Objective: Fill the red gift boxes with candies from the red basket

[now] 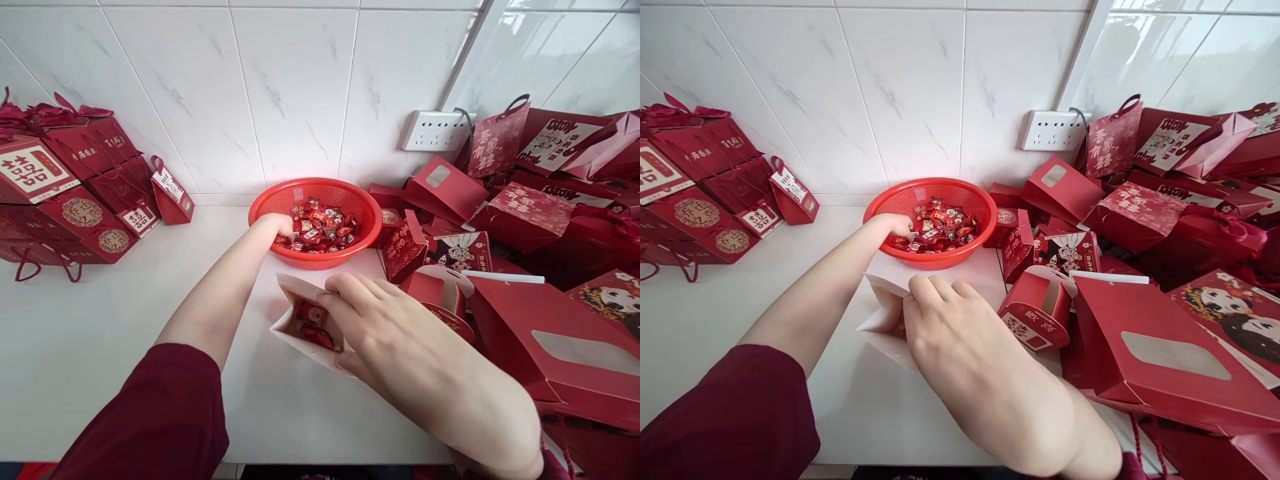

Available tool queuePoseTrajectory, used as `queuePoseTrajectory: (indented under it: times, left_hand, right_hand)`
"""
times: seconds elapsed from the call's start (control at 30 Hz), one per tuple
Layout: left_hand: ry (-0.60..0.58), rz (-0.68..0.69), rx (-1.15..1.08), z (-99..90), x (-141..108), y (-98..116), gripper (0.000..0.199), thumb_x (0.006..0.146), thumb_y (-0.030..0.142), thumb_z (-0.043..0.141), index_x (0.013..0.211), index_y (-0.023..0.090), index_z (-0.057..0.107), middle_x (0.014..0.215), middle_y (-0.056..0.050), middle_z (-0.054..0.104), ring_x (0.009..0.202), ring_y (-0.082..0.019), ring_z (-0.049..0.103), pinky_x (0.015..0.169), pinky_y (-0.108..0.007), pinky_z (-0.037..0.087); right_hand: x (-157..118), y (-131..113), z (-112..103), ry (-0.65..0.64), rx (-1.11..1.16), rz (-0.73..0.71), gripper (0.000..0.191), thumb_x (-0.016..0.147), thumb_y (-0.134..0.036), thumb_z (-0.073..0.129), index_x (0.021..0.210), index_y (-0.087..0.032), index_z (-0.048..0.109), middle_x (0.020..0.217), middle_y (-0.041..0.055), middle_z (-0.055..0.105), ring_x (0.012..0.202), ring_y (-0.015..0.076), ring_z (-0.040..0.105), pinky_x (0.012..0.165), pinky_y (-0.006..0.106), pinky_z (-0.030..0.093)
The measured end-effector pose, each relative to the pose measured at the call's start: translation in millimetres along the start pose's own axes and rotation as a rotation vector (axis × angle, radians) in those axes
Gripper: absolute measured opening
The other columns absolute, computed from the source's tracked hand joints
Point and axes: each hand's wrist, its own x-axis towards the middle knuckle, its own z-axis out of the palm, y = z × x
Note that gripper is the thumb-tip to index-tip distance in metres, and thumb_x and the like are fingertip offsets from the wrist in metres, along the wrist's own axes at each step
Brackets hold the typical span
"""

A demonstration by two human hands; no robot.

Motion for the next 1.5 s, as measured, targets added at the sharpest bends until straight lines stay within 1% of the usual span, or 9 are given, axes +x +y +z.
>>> queuePoseTrajectory:
  times: [0.17, 0.53, 0.8, 0.97, 1.07, 1.17, 1.33, 1.4, 1.5]
  left_hand:
    - [-0.010, -0.025, -0.032, -1.4, -6, 1, 0.034, 0.093, 0.037, 0.059, 0.118, 0.014, 0.060, 0.117, -0.009, 0.062, 0.101, -0.022, 0.063, 0.087, -0.042, 0.055]
    - [0.221, 0.115, -0.084, -4.3, -2, -1, 0.037, 0.093, 0.034, 0.060, 0.126, 0.017, 0.057, 0.126, -0.010, 0.058, 0.109, -0.023, 0.060, 0.091, -0.044, 0.053]
    - [0.114, 0.007, -0.137, -4.4, -14, -3, 0.032, 0.093, 0.033, 0.061, 0.118, 0.014, 0.060, 0.112, -0.008, 0.065, 0.094, -0.019, 0.065, 0.081, -0.038, 0.056]
    - [0.313, -0.017, -0.174, -11.5, -36, -5, 0.067, 0.068, 0.023, 0.082, 0.131, 0.022, 0.057, 0.111, -0.004, 0.071, 0.102, -0.024, 0.067, 0.084, -0.027, 0.052]
    - [0.448, -0.022, -0.213, -14.5, -65, -6, 0.074, 0.068, 0.019, 0.079, 0.137, 0.019, 0.052, 0.110, -0.006, 0.072, 0.101, -0.024, 0.067, 0.085, -0.025, 0.050]
    - [0.598, 0.015, -0.256, -8.3, -123, 3, 0.050, 0.083, 0.021, 0.065, 0.132, 0.020, 0.054, 0.113, -0.005, 0.070, 0.098, -0.018, 0.067, 0.086, -0.025, 0.051]
    - [1.238, 0.313, -0.257, 29.7, -259, 30, 0.022, 0.089, 0.029, 0.059, 0.111, 0.026, 0.063, 0.106, 0.006, 0.070, 0.089, -0.011, 0.066, 0.085, -0.022, 0.054]
    - [1.201, 0.457, -0.158, 49.9, -296, 37, 0.019, 0.089, 0.033, 0.058, 0.107, 0.038, 0.064, 0.098, 0.013, 0.072, 0.080, -0.011, 0.067, 0.078, -0.023, 0.056]
    - [0.995, 0.684, -0.037, 72.9, -312, 42, 0.033, 0.093, 0.028, 0.048, 0.116, 0.046, 0.062, 0.104, 0.013, 0.073, 0.090, -0.014, 0.070, 0.085, -0.028, 0.057]
  right_hand:
    - [6, 5, 0, 0.007, -0.034, 0.018, 0.025, 0.087, -0.013, 0.057, 0.111, -0.013, 0.063, 0.103, 0.0118, 0.058, 0.098, 0.0257, 0.056, 0.083, 0.041, 0.050]
    - [7, 15, 14, -0.041, 0.075, -0.059, 0.016, 0.085, -0.010, 0.061, 0.100, -0.014, 0.062, 0.094, 0.0051, 0.055, 0.080, 0.0190, 0.055, 0.072, 0.036, 0.049]
    - [5, 14, 12, -0.039, 0.116, -0.081, 0.015, 0.084, -0.009, 0.060, 0.098, -0.014, 0.061, 0.091, 0.0045, 0.055, 0.082, 0.0198, 0.057, 0.070, 0.034, 0.049]
    - [6, 16, 11, -0.013, 0.121, -0.052, 0.013, 0.090, -0.013, 0.057, 0.102, -0.014, 0.062, 0.098, 0.0071, 0.058, 0.090, 0.0207, 0.060, 0.075, 0.034, 0.050]
    - [7, 20, 8, -0.030, 0.171, -0.056, 0.027, 0.093, -0.016, 0.054, 0.120, -0.015, 0.058, 0.103, 0.0077, 0.059, 0.093, 0.0206, 0.061, 0.078, 0.036, 0.051]
    - [5, 20, 6, -0.052, 0.200, -0.060, 0.040, 0.093, -0.014, 0.053, 0.133, -0.016, 0.051, 0.107, 0.0078, 0.060, 0.098, 0.0211, 0.061, 0.082, 0.037, 0.052]
    - [5, 16, 7, -0.052, 0.189, -0.080, 0.032, 0.098, -0.023, 0.051, 0.128, -0.015, 0.055, 0.106, 0.0078, 0.061, 0.095, 0.0215, 0.062, 0.082, 0.038, 0.052]
    - [6, 16, 6, -0.075, 0.202, -0.068, 0.025, 0.097, -0.024, 0.052, 0.119, -0.016, 0.060, 0.102, 0.0067, 0.062, 0.089, 0.0202, 0.063, 0.080, 0.037, 0.052]
    - [7, 17, 7, -0.115, 0.218, -0.057, 0.016, 0.095, -0.021, 0.055, 0.108, -0.016, 0.062, 0.103, 0.0071, 0.063, 0.088, 0.0198, 0.063, 0.079, 0.036, 0.052]
